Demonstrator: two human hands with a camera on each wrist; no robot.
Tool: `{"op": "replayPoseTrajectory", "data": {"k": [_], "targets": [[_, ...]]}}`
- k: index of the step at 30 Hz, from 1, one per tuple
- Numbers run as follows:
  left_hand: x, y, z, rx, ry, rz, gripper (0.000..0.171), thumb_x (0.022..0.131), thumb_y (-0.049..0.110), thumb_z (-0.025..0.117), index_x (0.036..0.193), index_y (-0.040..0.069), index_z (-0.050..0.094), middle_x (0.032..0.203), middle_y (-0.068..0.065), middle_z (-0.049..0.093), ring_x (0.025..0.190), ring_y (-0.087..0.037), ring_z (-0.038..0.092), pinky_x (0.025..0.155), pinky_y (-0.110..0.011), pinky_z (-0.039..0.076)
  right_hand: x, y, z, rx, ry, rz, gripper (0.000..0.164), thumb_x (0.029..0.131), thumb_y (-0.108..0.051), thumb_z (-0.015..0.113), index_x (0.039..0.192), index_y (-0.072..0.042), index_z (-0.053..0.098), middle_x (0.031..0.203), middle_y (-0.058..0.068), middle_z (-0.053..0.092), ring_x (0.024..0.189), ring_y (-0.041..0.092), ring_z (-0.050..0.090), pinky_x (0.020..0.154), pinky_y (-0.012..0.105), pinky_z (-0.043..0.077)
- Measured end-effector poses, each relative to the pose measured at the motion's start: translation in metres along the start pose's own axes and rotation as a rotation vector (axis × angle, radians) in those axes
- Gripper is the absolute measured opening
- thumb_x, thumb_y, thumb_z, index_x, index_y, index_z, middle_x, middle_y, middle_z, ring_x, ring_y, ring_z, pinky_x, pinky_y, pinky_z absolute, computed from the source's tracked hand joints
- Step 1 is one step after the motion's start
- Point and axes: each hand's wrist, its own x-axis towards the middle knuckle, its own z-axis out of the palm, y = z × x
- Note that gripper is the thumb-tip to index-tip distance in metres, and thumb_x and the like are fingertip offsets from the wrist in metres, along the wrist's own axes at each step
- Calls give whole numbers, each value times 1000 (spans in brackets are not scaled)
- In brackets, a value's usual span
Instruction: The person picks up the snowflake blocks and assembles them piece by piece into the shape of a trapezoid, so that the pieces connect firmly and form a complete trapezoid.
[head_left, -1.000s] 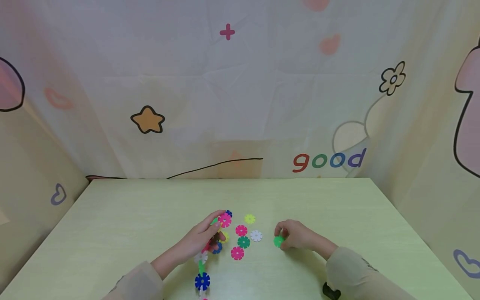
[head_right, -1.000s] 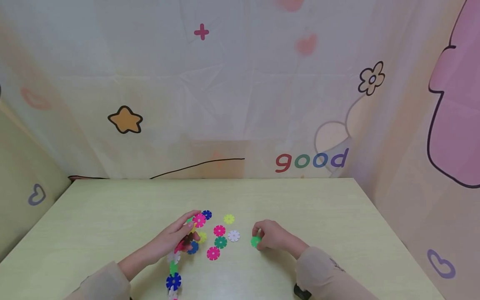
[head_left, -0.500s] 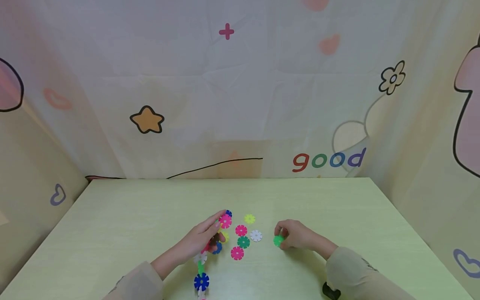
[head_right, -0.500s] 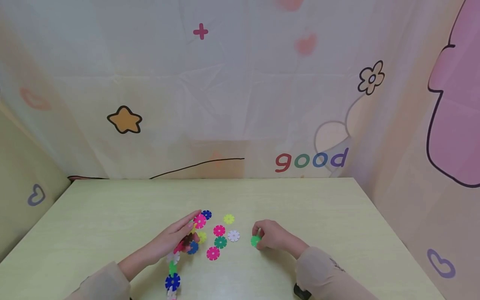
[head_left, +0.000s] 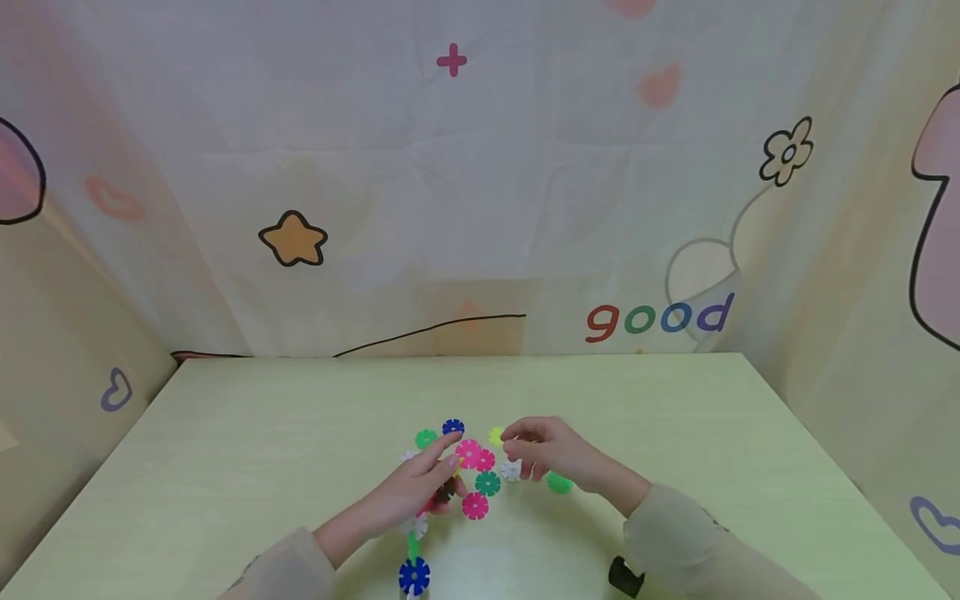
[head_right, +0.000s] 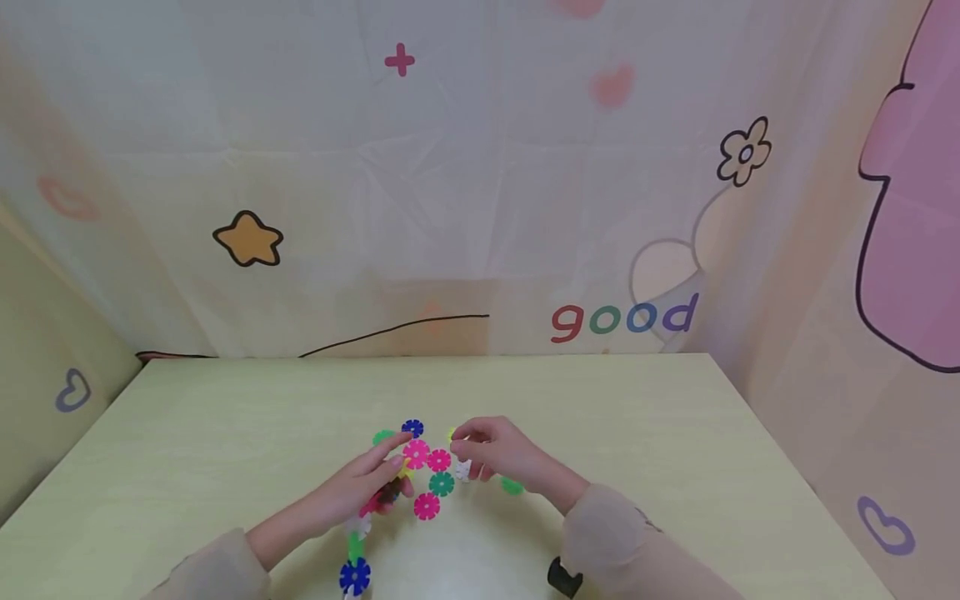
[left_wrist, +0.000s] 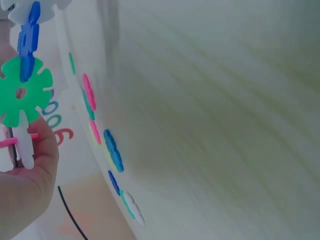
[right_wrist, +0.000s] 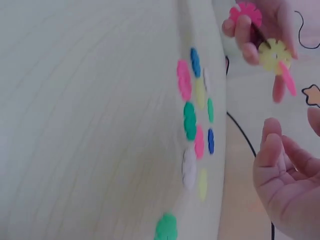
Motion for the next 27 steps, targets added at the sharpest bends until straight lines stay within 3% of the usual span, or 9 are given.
{"op": "replayPoseTrajectory", "data": {"k": [7,14,20,27], "targets": [[2,1,9,24,-32,35,55,92,42,38,139,16,26,86,-11,59,68,-16,51,62,-25,46,5,-11,16,115,-67,-4,35,87,-25,56,109,2,56,76,8,61,57,12,55,56,23,47],[4,0,12,40,-44,41,50,92,42,39,136,20,32,95,-12,57,72,-17,52,64,-29,48,6,-16,21,133,-41,-15,27,86,-20,56,98,4,57,68,1,59,54,10,52,54,21,46],[3,5,13,46,-58,50,42,93,39,37,133,25,37,91,-15,58,60,-14,46,56,-24,41,7,-17,20,118,42,17,22,85,-15,56,94,4,58,66,1,57,51,10,52,54,21,46],[0,6,11,56,-48,14,47,94,40,35,137,22,31,89,-12,58,57,-14,43,54,-22,39,7,-21,6,223,278,81,18,86,-12,53,95,4,54,65,3,53,52,12,49,53,21,46]]}}
